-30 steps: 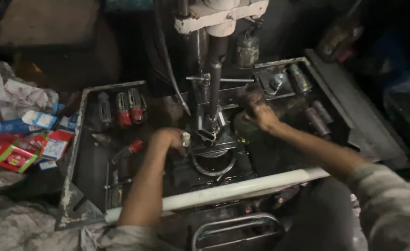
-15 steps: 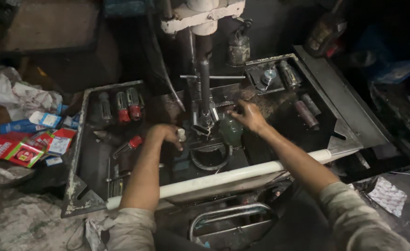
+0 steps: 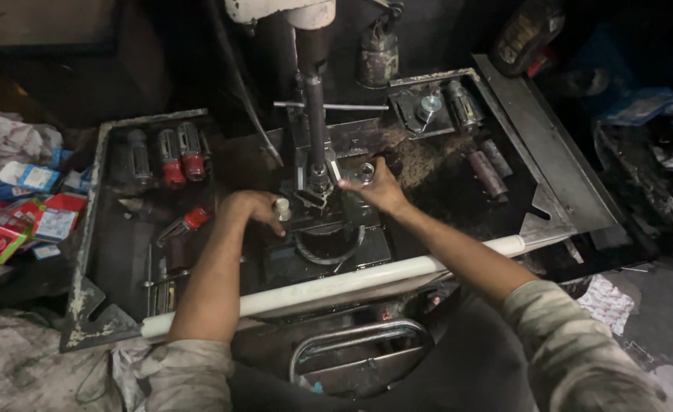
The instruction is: The person assembles cylindrical metal parts on a workbench using a vertical press-like machine. They repeatedly insert parts, apply liquid from a bottle, and tighten components with a T-handle tool.
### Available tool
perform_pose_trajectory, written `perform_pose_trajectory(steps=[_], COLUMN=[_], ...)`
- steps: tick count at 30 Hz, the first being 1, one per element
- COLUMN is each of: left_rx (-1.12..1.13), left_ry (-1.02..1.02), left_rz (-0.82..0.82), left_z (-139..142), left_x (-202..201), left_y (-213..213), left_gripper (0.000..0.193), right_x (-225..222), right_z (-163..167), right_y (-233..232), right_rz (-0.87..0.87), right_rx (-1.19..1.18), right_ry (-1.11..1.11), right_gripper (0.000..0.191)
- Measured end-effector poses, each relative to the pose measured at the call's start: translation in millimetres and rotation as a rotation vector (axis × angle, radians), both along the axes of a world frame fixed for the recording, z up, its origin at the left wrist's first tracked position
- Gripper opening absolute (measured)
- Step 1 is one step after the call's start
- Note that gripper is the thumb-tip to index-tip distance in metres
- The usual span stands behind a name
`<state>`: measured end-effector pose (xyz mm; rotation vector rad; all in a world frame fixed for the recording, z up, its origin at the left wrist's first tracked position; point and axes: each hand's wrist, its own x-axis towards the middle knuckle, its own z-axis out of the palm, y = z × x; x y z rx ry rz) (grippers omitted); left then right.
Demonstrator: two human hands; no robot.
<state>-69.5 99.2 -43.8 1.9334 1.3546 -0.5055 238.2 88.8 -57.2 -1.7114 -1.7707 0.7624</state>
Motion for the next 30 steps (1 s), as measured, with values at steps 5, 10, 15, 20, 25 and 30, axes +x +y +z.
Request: perform_pose_trajectory(steps=[5, 10, 15, 20, 25, 30], left_rx=[-0.027, -0.021, 0.331, 0.406, 0.483, 0.578], left_ry=[-0.076, -0.405, -0.813, -0.834, -0.996, -1.063], left_rz=[0.01, 0.105, 0.085, 0.179, 0.246, 0.244], left_z=[0, 0, 3, 6, 1, 4], left_x=[6, 17, 50, 89, 118, 125], left_y=[-3, -5, -13, -27, -40, -45], left_gripper=[0.063, 0.064, 0.085, 0.082, 0.083, 0.088], right_x=[1, 17, 29, 23, 28, 33], right_z=[-4, -6, 19, 48, 52, 49], right_y=[4, 16, 10, -7, -13, -8], right_rz=[0.003, -0.163, -0.005, 0.119, 0.218, 0.207], right_rx=[0.078, -0.064, 0.113, 0.392, 0.555, 0.74], right_ry=[-0.024, 0.005, -0.011, -0.053, -0.138, -0.2], right_gripper=[0.104, 0.096, 0.092, 0.095, 0.097, 0.103])
